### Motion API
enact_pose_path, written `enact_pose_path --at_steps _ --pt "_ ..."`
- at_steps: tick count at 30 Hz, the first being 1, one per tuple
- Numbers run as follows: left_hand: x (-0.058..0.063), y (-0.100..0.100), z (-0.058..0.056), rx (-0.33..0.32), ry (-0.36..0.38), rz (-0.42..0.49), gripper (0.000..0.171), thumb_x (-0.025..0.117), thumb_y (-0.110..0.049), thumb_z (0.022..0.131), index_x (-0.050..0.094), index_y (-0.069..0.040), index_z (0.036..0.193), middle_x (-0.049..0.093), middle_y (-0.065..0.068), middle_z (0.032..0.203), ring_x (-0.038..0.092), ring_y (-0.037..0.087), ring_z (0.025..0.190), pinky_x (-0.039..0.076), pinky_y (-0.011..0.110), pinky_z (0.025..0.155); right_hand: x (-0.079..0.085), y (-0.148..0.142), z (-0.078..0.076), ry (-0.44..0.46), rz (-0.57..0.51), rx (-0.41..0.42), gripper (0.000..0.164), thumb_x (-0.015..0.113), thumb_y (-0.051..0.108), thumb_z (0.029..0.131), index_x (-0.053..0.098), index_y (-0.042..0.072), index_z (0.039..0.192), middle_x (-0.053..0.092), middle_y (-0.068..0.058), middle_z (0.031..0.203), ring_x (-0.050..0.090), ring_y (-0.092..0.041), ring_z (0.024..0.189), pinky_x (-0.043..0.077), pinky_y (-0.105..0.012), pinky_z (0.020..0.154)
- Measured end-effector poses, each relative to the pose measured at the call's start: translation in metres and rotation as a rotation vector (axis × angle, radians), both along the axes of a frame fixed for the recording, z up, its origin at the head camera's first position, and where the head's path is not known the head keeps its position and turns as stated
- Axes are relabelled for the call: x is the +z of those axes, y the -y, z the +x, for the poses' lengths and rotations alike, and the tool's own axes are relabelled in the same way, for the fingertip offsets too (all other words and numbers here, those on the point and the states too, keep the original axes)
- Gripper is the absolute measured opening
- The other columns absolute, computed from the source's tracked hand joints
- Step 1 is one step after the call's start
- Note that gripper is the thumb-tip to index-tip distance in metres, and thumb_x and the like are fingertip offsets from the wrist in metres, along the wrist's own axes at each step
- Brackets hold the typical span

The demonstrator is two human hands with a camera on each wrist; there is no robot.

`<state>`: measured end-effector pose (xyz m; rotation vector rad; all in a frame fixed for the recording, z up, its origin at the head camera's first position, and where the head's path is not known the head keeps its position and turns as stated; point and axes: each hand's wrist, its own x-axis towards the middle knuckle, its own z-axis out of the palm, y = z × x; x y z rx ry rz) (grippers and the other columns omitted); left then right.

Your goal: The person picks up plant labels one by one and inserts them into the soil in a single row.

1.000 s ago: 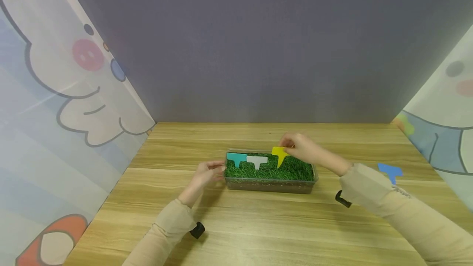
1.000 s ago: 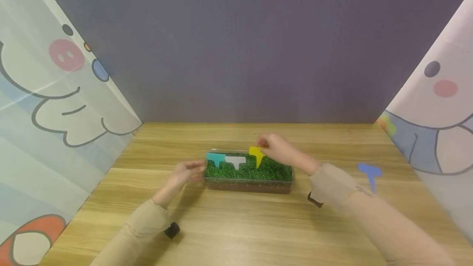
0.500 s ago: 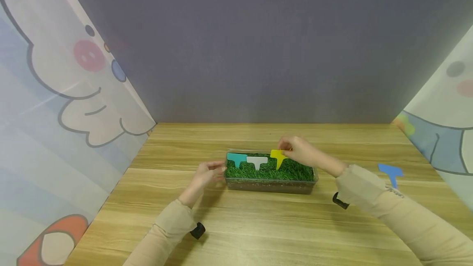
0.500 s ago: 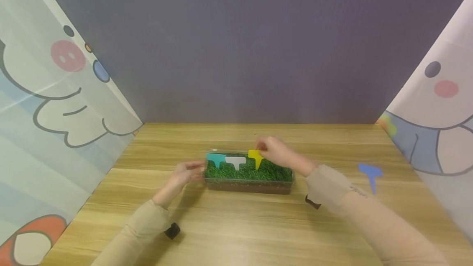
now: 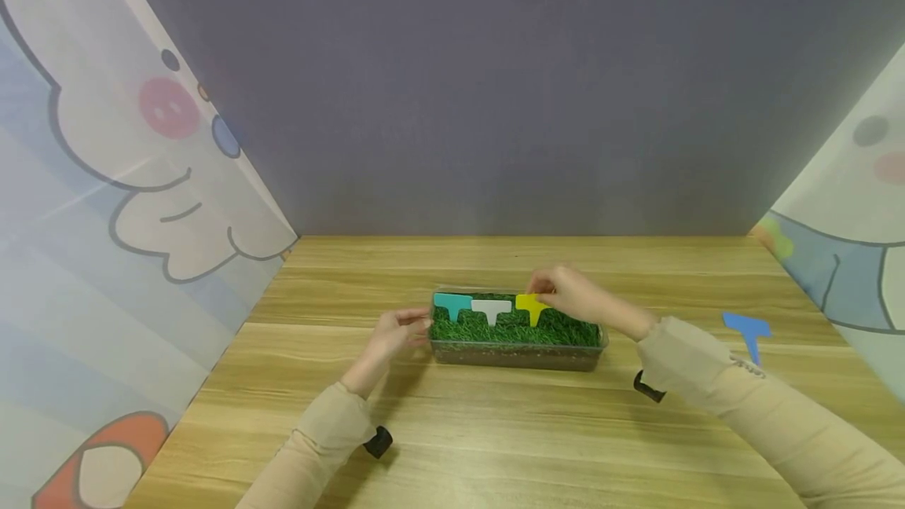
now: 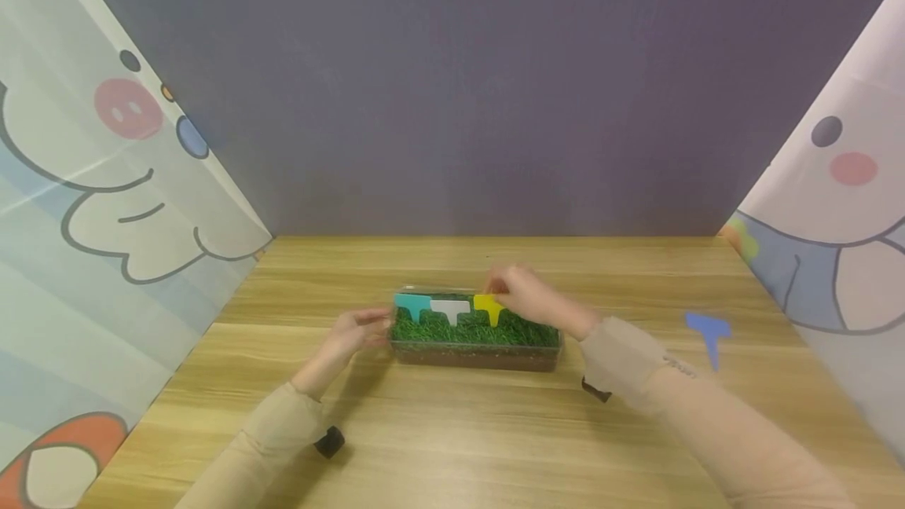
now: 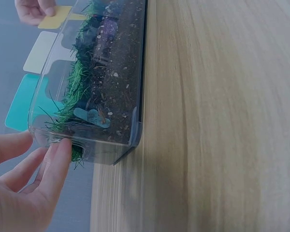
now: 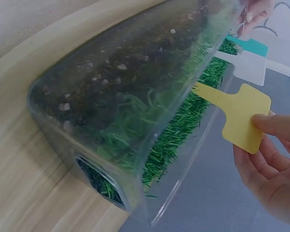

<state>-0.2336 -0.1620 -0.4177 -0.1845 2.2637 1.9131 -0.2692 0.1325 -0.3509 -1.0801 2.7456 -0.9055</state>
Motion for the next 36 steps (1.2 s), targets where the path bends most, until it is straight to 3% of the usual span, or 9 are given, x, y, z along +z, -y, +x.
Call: enact_pose_path --at_steps 7,36 --pt "0.001 -0.001 0.0 0.009 0.001 -0.002 0.032 0.056 -0.003 0.084 0.054 0.006 0.116 0.055 0.024 0.114 0.058 0.032 0.095 0.053 0.037 0.08 -0.004 0.002 0.002 0.03 0.018 -0.006 0.012 0.058 -0.006 0.08 0.062 -0.001 0.09 0.064 -0.011 0.086 0.06 -0.022 0.079 0.055 -0.028 0.068" --pt "0.003 -0.001 0.002 0.003 0.004 -0.002 0.033 0.056 -0.003 0.085 0.053 0.007 0.116 0.053 0.025 0.115 0.057 0.033 0.098 0.052 0.037 0.081 -0.011 0.005 0.007 -0.044 0.004 -0.047 0.013 0.06 -0.008 0.077 0.064 0.0 0.087 0.065 -0.011 0.085 0.062 -0.021 0.078 0.055 -0.024 0.067"
